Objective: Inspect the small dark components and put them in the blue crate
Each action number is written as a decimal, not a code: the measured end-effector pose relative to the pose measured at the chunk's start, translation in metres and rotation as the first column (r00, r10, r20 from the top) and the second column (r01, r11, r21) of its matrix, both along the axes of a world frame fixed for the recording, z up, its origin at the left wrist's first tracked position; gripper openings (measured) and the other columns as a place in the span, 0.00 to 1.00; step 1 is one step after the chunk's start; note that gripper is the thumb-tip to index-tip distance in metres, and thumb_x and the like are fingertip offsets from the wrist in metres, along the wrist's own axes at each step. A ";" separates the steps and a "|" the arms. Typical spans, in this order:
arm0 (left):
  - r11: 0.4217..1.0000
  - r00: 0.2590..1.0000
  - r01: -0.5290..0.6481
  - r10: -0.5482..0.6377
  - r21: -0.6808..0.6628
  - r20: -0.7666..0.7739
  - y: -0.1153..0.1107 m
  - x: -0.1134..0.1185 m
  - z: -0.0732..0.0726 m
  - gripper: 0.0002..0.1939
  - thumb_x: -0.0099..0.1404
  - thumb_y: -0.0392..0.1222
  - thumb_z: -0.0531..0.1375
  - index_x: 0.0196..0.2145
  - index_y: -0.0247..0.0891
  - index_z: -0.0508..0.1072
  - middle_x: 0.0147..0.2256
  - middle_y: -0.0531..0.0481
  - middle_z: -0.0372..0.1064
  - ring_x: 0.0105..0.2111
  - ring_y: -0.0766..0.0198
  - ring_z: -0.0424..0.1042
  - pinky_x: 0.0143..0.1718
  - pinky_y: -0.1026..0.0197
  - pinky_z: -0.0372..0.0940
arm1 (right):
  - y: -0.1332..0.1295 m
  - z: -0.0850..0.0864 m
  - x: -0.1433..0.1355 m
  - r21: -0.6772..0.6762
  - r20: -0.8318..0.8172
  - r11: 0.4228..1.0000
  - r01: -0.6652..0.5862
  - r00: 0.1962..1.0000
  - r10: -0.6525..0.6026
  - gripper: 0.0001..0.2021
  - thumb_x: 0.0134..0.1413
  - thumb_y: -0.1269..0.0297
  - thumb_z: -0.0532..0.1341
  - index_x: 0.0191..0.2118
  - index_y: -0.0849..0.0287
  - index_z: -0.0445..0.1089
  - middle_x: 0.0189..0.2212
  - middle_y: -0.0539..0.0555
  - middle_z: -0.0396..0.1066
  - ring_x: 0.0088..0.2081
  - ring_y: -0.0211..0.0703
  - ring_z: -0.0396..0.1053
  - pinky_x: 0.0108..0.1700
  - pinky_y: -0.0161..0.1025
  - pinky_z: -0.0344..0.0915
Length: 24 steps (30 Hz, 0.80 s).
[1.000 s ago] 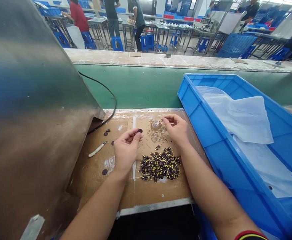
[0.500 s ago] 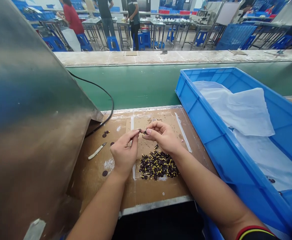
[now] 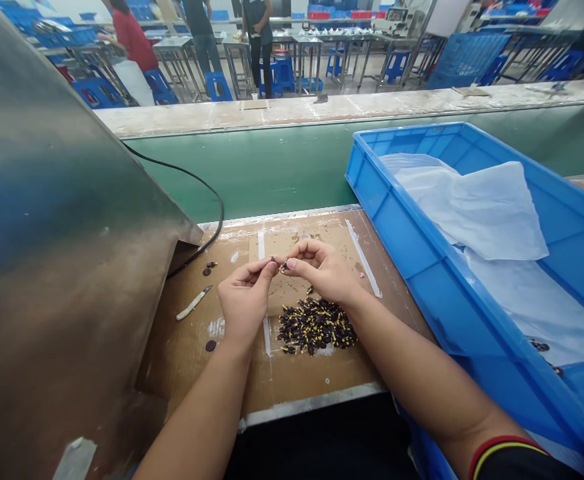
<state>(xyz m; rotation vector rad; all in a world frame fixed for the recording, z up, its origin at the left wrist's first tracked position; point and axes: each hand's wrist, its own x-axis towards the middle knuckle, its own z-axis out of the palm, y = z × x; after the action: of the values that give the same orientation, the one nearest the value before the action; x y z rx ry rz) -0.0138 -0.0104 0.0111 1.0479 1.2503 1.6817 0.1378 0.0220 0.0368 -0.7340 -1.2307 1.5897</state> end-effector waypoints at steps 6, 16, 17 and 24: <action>0.995 0.926 0.101 -0.102 0.021 0.363 0.007 -0.002 -0.004 0.16 0.52 0.45 0.76 0.34 0.36 0.80 0.37 0.45 0.79 0.34 0.67 0.78 0.41 0.65 0.74 | -0.005 0.000 -0.007 0.108 0.071 0.969 0.220 0.971 -0.228 0.10 0.51 0.57 0.72 0.37 0.54 0.76 0.35 0.51 0.79 0.39 0.41 0.77 0.47 0.44 0.77; 0.997 0.949 0.046 -0.064 0.064 0.308 0.006 -0.001 -0.006 0.15 0.53 0.47 0.75 0.35 0.37 0.80 0.37 0.46 0.79 0.36 0.65 0.78 0.42 0.63 0.73 | -0.010 -0.009 -0.015 0.036 0.021 0.980 0.195 0.980 -0.196 0.11 0.49 0.57 0.73 0.37 0.55 0.78 0.35 0.52 0.81 0.38 0.42 0.79 0.49 0.47 0.78; 0.997 0.948 0.047 -0.065 0.068 0.310 0.005 0.000 -0.005 0.15 0.53 0.47 0.75 0.35 0.37 0.80 0.37 0.46 0.79 0.36 0.65 0.78 0.43 0.63 0.73 | -0.010 -0.008 -0.015 0.028 0.018 0.980 0.197 0.980 -0.197 0.11 0.49 0.58 0.73 0.36 0.55 0.78 0.34 0.52 0.81 0.37 0.42 0.79 0.49 0.47 0.78; 0.996 0.966 0.043 -0.063 0.084 0.250 0.003 0.000 -0.004 0.12 0.55 0.44 0.75 0.35 0.37 0.81 0.38 0.45 0.79 0.37 0.64 0.79 0.44 0.62 0.74 | -0.009 -0.003 -0.013 0.030 0.030 0.983 0.184 0.982 -0.184 0.12 0.47 0.57 0.74 0.36 0.55 0.79 0.35 0.53 0.82 0.38 0.43 0.79 0.48 0.47 0.77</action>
<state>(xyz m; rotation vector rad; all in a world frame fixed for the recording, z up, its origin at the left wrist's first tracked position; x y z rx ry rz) -0.0141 -0.0077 0.0071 0.8717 0.9916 1.7715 0.1252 0.0131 0.0335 -0.8344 -1.1705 1.4119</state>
